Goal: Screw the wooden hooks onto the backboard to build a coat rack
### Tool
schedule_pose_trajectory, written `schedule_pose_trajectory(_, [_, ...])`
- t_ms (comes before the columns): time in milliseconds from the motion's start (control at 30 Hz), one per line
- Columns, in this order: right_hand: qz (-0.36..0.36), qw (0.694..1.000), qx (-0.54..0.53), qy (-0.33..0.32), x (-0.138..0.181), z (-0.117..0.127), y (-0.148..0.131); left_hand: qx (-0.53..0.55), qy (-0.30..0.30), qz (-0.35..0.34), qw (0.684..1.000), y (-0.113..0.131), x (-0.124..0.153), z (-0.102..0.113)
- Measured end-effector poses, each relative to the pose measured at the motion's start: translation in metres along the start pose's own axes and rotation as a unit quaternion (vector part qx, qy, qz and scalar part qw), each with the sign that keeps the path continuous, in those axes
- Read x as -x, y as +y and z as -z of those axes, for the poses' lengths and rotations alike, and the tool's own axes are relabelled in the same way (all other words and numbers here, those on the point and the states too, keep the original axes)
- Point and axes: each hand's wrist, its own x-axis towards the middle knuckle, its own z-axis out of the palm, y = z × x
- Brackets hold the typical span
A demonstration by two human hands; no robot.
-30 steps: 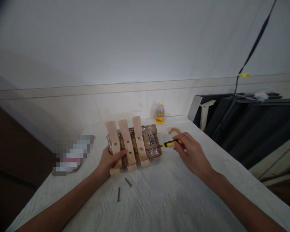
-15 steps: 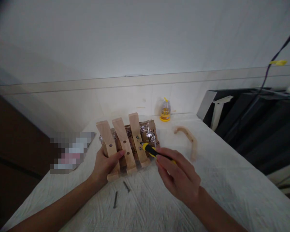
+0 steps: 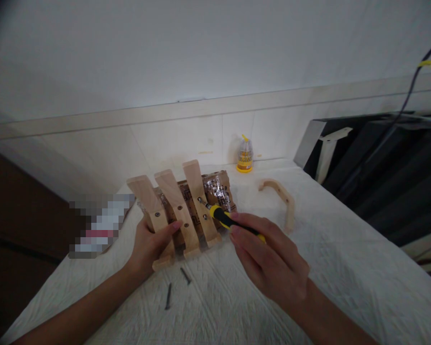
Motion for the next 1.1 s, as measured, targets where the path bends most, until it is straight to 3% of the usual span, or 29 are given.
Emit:
schedule_pose_trajectory(400, [0.030,0.999,-0.017,0.006,0.002,-0.001,-0.001,-0.023,0.012,-0.010,1.000,0.002,0.000,-0.001])
schedule_pose_trajectory(533, [0.010,0.999,-0.034,0.017,0.002,-0.003,-0.002,-0.014,0.004,-0.013,1.000,0.002,0.001,-0.001])
schedule_pose_trajectory(633, [-0.014,0.996,-0.092,0.010,0.002,-0.001,-0.002,-0.014,0.007,-0.019,1.000,0.001,0.001,-0.001])
schedule_pose_trajectory(767, [-0.024,0.973,-0.215,-0.080,-0.001,0.006,0.002,-0.014,0.015,-0.012,1.000,0.001,-0.001,-0.001])
schedule_pose_trajectory(867, [-0.020,0.962,-0.247,-0.113,-0.002,0.009,0.005,-0.006,0.023,0.000,1.000,0.000,-0.001,-0.001])
schedule_pose_trajectory(1100, [-0.058,0.956,-0.280,-0.066,0.000,0.009,0.005,0.016,0.016,-0.006,1.000,0.005,0.002,-0.005])
